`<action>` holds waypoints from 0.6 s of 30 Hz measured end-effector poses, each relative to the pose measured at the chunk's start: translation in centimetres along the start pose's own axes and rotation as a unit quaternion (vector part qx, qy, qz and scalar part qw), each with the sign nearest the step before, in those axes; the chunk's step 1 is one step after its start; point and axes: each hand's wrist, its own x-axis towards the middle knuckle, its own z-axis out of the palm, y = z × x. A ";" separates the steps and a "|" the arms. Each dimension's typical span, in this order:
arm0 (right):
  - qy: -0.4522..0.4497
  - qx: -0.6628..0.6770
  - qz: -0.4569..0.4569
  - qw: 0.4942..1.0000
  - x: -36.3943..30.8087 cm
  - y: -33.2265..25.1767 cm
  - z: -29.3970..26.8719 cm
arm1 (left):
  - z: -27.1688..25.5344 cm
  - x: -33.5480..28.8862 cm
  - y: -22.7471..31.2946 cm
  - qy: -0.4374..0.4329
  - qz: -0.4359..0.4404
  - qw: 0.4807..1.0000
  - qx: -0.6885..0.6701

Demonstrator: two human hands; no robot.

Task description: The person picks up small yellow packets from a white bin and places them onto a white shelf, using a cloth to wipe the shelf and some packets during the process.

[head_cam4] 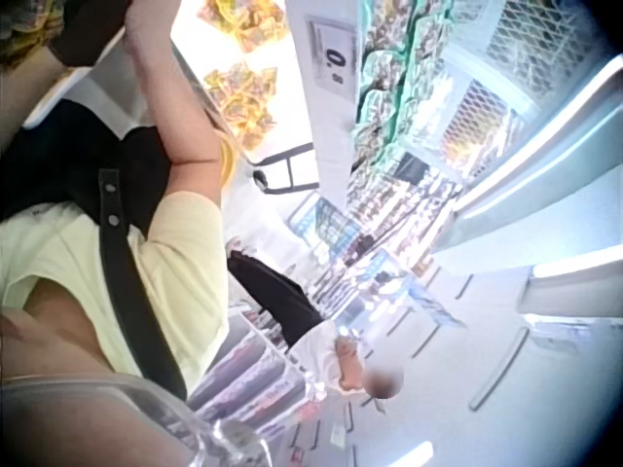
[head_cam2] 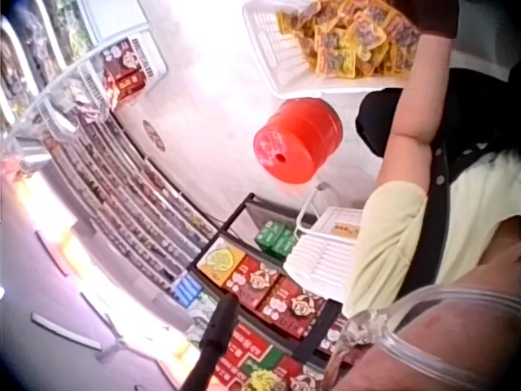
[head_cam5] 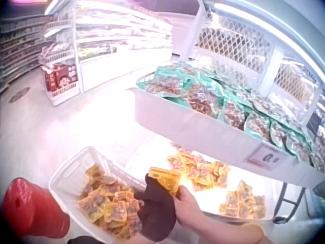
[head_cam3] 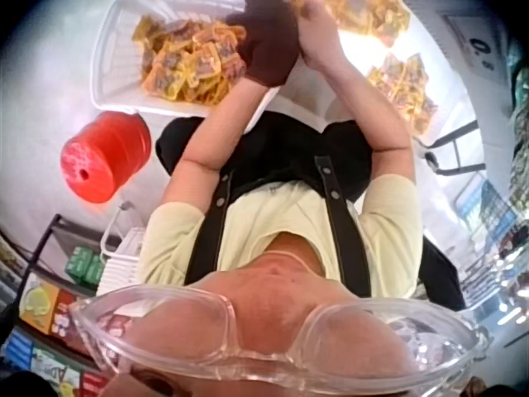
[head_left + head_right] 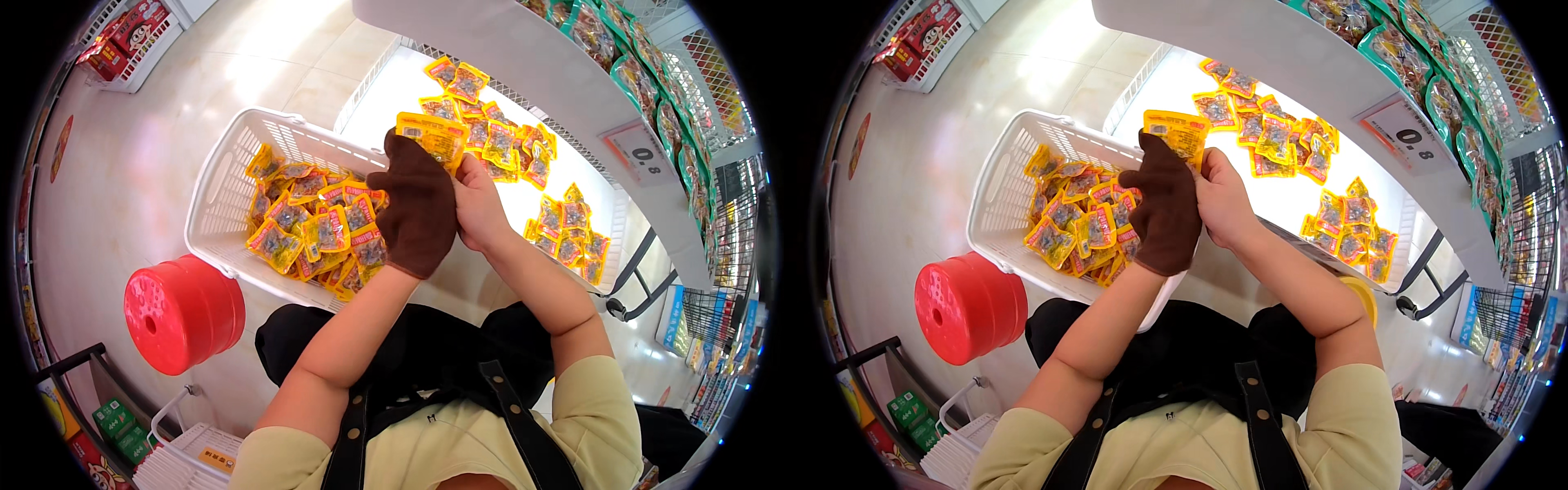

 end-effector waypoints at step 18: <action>-0.135 -0.597 -0.349 0.710 -4.2 -1.8 -0.2 | -4.5 2.5 -2.8 -0.019 -0.152 0.975 -0.159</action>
